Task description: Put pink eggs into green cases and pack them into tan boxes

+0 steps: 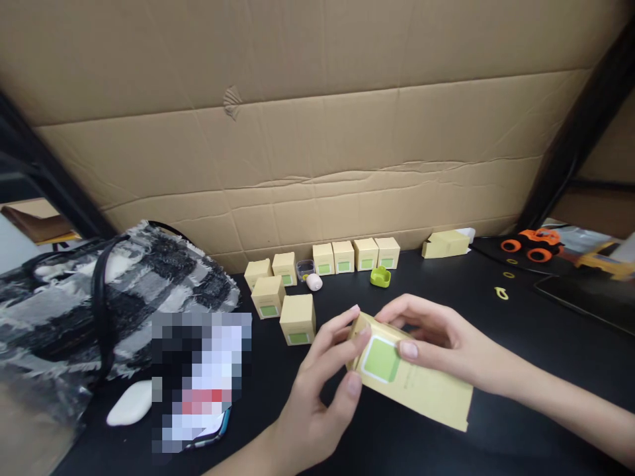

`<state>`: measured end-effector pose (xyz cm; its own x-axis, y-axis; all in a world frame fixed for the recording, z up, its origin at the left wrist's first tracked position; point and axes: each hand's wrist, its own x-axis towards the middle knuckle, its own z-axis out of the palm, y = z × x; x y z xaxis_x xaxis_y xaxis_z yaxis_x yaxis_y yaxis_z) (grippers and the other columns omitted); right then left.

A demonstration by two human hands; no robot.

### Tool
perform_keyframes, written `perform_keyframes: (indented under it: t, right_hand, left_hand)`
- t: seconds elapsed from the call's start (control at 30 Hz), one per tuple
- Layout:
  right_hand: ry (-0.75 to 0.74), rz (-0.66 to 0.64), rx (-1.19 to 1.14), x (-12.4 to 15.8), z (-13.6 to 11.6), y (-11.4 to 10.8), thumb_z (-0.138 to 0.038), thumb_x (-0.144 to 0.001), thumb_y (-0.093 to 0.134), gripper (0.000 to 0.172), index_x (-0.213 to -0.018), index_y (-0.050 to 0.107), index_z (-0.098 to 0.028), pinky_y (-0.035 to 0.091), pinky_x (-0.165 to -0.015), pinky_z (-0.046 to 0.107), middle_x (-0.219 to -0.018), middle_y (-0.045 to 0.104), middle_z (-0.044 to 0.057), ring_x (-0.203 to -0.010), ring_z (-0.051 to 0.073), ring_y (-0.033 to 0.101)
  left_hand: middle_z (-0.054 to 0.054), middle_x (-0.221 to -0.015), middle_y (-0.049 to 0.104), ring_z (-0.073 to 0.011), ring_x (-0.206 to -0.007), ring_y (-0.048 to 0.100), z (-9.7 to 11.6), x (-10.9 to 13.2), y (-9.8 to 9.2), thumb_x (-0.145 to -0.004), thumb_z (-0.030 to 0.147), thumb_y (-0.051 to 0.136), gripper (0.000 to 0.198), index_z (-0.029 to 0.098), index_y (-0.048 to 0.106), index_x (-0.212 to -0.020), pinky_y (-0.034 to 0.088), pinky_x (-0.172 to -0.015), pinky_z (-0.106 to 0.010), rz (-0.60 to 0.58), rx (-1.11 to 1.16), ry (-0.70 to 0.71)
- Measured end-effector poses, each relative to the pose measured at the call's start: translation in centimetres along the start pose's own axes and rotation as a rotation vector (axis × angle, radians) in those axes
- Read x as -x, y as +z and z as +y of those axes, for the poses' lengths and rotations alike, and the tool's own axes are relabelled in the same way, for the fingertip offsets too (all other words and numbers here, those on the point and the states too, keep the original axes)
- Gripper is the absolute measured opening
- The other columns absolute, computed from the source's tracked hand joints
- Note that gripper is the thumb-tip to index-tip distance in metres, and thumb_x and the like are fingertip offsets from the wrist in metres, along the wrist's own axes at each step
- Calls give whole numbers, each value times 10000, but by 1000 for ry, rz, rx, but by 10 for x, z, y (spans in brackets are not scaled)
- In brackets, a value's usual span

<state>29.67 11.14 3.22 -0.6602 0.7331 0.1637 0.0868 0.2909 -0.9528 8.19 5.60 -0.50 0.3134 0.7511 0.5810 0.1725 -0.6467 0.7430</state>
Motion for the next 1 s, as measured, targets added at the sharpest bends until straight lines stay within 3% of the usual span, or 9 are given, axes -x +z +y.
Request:
perform_keyframes:
  t: [0.17, 0.33, 0.4, 0.47, 0.57, 0.63, 0.83, 0.93, 1.0]
  right_hand:
    - [3, 2, -30, 0, -2, -6, -461, -828, 644, 341, -1046, 616, -200, 500, -728, 286, -955, 658, 52, -842, 183, 627]
    - [-47, 73, -194, -9, 3, -20, -495, -934, 389, 397, -1099, 626, -223, 501, -868, 399, -1095, 685, 84, -1000, 244, 644]
    - [-72, 120, -78, -13, 10, -19, -418, -894, 498, 309, -1113, 617, -235, 491, -903, 409, -1148, 670, 73, -1040, 248, 632]
    - [-100, 55, 61, -14, 19, -12, -345, -805, 645, 336, -1120, 627, -229, 483, -926, 401, -1183, 657, 73, -1052, 256, 628]
    - [-171, -128, 214, -12, 36, 4, -334, -763, 704, 402, -1147, 632, -239, 473, -950, 390, -1181, 664, 62, -1060, 256, 628]
    - [-223, -143, 302, -11, 45, 11, -369, -805, 653, 360, -1143, 626, -247, 486, -930, 384, -1127, 686, 53, -1024, 242, 644]
    - [-177, 102, 402, -14, 39, -8, -324, -795, 661, 348, -1114, 572, -220, 497, -862, 412, -1059, 658, 72, -966, 254, 631]
    - [-199, 303, 405, -18, 28, -18, -336, -793, 678, 433, -1171, 489, -243, 459, -920, 414, -1132, 595, 68, -1028, 246, 584]
    - [-242, 324, 293, -16, 22, -18, -339, -826, 654, 455, -1217, 430, -281, 470, -905, 374, -1122, 567, 43, -1014, 213, 578]
  left_hand:
    - [-6, -1509, 297, -240, -1347, 346, 5, -2, 1, -907, 173, 486, 506, 417, 402, -1343, 350, -1068, -367, -30, 44, -68]
    - [-19, -1220, 500, -210, -1068, 535, 10, -9, -2, -818, 288, 617, 722, 465, 210, -1387, 443, -926, -350, 56, 224, -126]
    - [-17, -1114, 512, -197, -951, 558, 10, -12, -3, -802, 398, 620, 746, 443, 187, -1408, 473, -842, -334, 74, 299, -165]
    - [-40, -1138, 511, -220, -965, 560, 9, -13, -2, -769, 422, 633, 751, 378, 244, -1411, 474, -839, -348, 43, 357, -234]
    - [-63, -1250, 488, -266, -1134, 506, 8, -12, 2, -720, 223, 632, 694, 319, 360, -1350, 426, -947, -374, -48, 350, -314]
    - [-46, -1278, 469, -253, -1184, 477, 8, -9, 6, -653, 57, 593, 769, 340, 354, -1327, 381, -1005, -377, -113, 262, -315]
    - [-46, -1212, 438, -234, -1123, 515, 5, -1, 12, -570, -21, 584, 983, 351, 170, -1380, 422, -974, -399, -253, 161, -322]
    - [-65, -1223, 436, -235, -1120, 522, -4, -1, 14, -612, 18, 609, 897, 314, 237, -1372, 403, -999, -421, -257, 88, -357]
    - [-65, -1235, 456, -237, -1153, 507, -10, -1, 15, -643, 46, 625, 774, 298, 314, -1306, 384, -1017, -416, -221, 31, -359]
